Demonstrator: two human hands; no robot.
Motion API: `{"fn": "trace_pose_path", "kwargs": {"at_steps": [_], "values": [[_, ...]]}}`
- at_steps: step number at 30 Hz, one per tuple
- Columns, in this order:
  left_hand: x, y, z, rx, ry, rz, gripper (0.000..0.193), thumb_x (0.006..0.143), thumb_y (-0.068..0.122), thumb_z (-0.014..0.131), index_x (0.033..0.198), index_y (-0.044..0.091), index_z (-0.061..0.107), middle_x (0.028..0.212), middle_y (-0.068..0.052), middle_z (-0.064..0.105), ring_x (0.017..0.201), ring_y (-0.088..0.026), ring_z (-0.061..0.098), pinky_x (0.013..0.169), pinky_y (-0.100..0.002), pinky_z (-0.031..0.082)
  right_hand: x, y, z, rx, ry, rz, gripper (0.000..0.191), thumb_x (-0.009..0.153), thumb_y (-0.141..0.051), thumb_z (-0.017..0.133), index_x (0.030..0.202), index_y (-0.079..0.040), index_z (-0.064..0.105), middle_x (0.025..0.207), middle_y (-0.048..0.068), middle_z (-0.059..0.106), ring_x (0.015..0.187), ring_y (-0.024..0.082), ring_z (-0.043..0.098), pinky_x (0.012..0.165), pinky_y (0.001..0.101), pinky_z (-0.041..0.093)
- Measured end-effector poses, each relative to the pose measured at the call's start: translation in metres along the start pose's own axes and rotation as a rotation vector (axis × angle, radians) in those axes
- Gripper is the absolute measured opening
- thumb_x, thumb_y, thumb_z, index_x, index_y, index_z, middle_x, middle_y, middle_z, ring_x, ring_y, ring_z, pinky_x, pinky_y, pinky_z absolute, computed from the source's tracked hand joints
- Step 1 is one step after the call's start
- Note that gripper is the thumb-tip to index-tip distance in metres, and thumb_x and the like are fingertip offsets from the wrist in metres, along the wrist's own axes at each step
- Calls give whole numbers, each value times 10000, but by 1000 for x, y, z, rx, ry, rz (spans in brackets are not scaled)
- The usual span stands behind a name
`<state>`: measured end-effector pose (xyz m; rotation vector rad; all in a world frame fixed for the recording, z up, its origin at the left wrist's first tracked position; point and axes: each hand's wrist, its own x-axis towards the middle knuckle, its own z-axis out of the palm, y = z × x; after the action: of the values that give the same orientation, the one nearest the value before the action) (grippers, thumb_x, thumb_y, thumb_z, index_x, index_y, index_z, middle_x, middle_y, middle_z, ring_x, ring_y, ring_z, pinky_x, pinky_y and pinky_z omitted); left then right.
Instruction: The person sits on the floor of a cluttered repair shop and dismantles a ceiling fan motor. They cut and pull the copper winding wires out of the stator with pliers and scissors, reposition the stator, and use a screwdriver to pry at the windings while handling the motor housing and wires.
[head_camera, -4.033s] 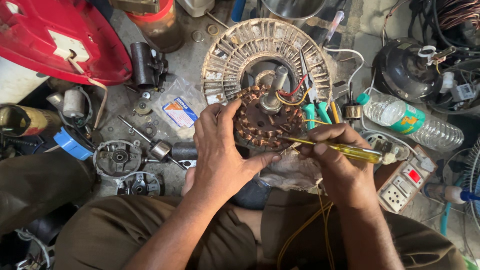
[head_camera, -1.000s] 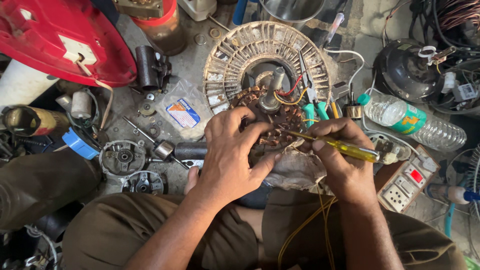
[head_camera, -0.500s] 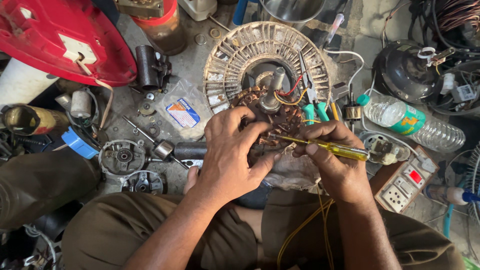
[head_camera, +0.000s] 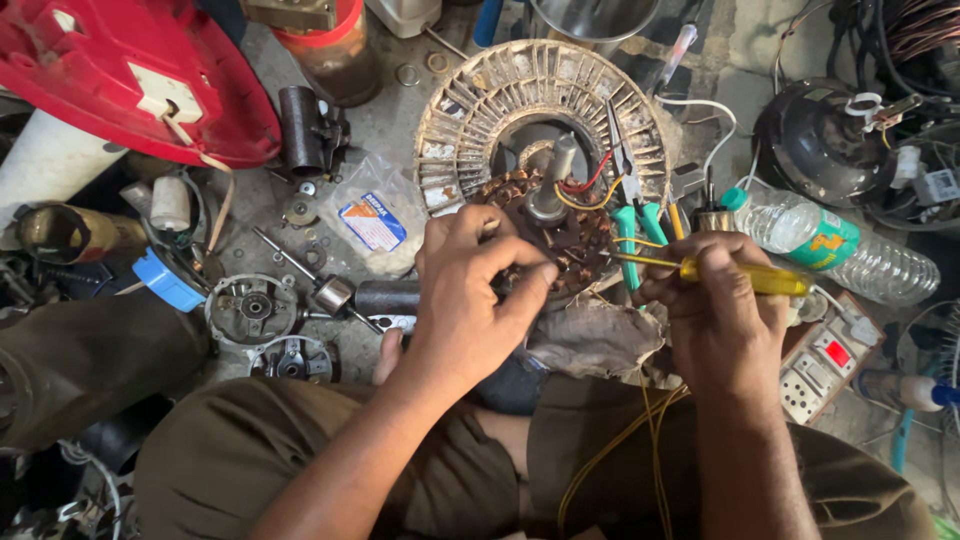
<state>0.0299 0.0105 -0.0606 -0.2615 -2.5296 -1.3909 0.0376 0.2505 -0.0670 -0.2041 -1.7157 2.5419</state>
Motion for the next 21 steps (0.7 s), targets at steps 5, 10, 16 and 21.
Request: {"fn": "trace_pose_path", "kwargs": {"at_steps": [5,10,16,21], "values": [[3,-6,1,-34,44,-12,138,912,234,766,976,113,746,1102,-74,665,1108,-305,572,974,-427,439,-3,11,0,-32,-147,-11,176,1010,23,642,1144,-29,541,1080,148,636,944,237,670,892,408,584],[-4,-13,-6,-85,150,-194,352,1016,269,670,1222,-8,601,1141,-188,659,1079,-355,642,941,-456,496,-7,31,14,78,-51,4,88,1072,-60,569,1112,-38,494,1090,192,668,970,265,703,917,432,598],[-14,-24,20,-160,111,-359,363,1020,313,628,1204,1,636,1034,-206,743,962,-342,733,847,-407,545,-7,47,17,285,-19,-52,71,1136,-118,537,1161,-53,523,1073,105,643,957,236,687,942,452,599],[-10,-35,35,-511,179,-439,375,955,278,738,1161,-10,614,1016,-130,736,902,-178,686,811,-309,548,2,52,12,313,52,-2,98,1121,-139,557,1145,-44,551,1085,109,669,963,219,691,900,383,579]]}}
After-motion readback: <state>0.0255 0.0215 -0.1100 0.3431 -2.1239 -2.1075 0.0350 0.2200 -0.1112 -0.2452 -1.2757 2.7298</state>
